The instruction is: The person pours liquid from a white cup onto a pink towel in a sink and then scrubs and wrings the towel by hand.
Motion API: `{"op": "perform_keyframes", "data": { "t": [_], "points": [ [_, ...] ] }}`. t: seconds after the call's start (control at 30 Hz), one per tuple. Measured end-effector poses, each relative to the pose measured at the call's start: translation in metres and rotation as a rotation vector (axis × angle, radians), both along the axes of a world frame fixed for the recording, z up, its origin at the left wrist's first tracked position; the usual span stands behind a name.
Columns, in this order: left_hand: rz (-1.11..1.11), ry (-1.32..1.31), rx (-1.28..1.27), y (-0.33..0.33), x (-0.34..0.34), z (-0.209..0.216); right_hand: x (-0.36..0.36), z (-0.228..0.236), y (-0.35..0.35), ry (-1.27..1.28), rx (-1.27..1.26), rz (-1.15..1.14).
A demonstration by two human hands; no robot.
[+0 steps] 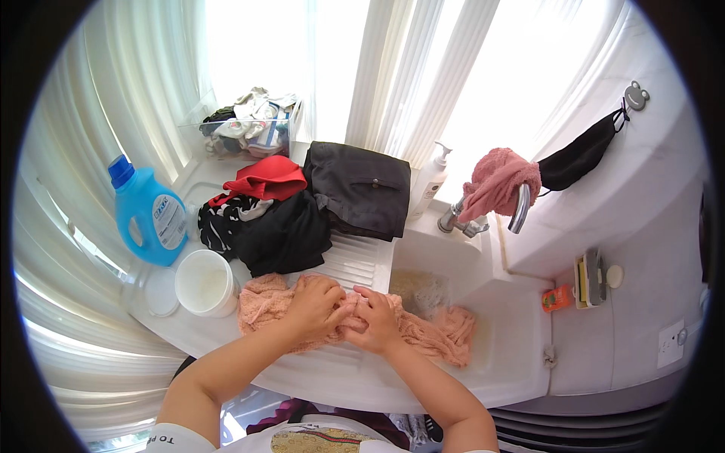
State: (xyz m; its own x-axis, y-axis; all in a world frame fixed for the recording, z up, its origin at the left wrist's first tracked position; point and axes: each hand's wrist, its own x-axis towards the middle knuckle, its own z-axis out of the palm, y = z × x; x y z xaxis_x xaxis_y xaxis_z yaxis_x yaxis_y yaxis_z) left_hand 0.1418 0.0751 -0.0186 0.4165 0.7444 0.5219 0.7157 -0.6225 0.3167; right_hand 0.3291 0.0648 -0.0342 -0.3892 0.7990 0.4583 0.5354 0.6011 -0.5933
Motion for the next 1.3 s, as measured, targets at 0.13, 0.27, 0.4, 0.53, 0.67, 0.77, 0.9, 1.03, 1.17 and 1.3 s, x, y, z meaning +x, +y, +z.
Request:
{"op": "perform_keyframes", "data": {
  "t": [0.13, 0.27, 0.4, 0.53, 0.67, 0.77, 0.9, 1.03, 1.17, 1.3],
  "points": [
    [-0.2, -0.044, -0.035, -0.014, -0.006, -0.005, 0.008, -0.016, -0.02, -0.082, 0.068, 0.155],
    [0.255, -0.061, -0.101, 0.039, 0.022, -0.019, -0.019, -0.017, 0.049, -0.176, 0.104, -0.28],
    [0.18, -0.065, -0.002, 0.038, 0.013, -0.019, -0.021, -0.03, 0.044, -0.064, 0.062, -0.254],
    [-0.245, -0.044, 0.059, -0.022, -0.018, 0.022, -0.015, 0.002, -0.021, 0.008, 0.229, 0.215],
    [0.008, -0.005, 0.035, 0.0, -0.018, -0.007, -0.033, -0.02, 0.011, -0.042, 0.151, 0.106],
    [0.438, -0.039, -0.222, 0.056, 0.011, -0.001, -0.04, -0.014, 0.056, -0.115, 0.01, -0.191],
    [0.238, 0.113, -0.154, 0.027, -0.002, 0.0, -0.023, -0.019, 0.025, -0.314, -0.282, -0.23],
    [-0.206, 0.047, -0.019, -0.03, -0.022, 0.012, 0.004, -0.015, -0.05, -0.221, -0.043, -0.019],
    [-0.011, -0.039, -0.198, 0.017, -0.011, -0.024, -0.021, -0.037, -0.001, -0.317, 0.016, -0.138],
    [0.314, -0.117, -0.158, 0.049, 0.013, -0.008, -0.039, -0.024, 0.046, -0.301, -0.164, -0.342]
  ]
}}
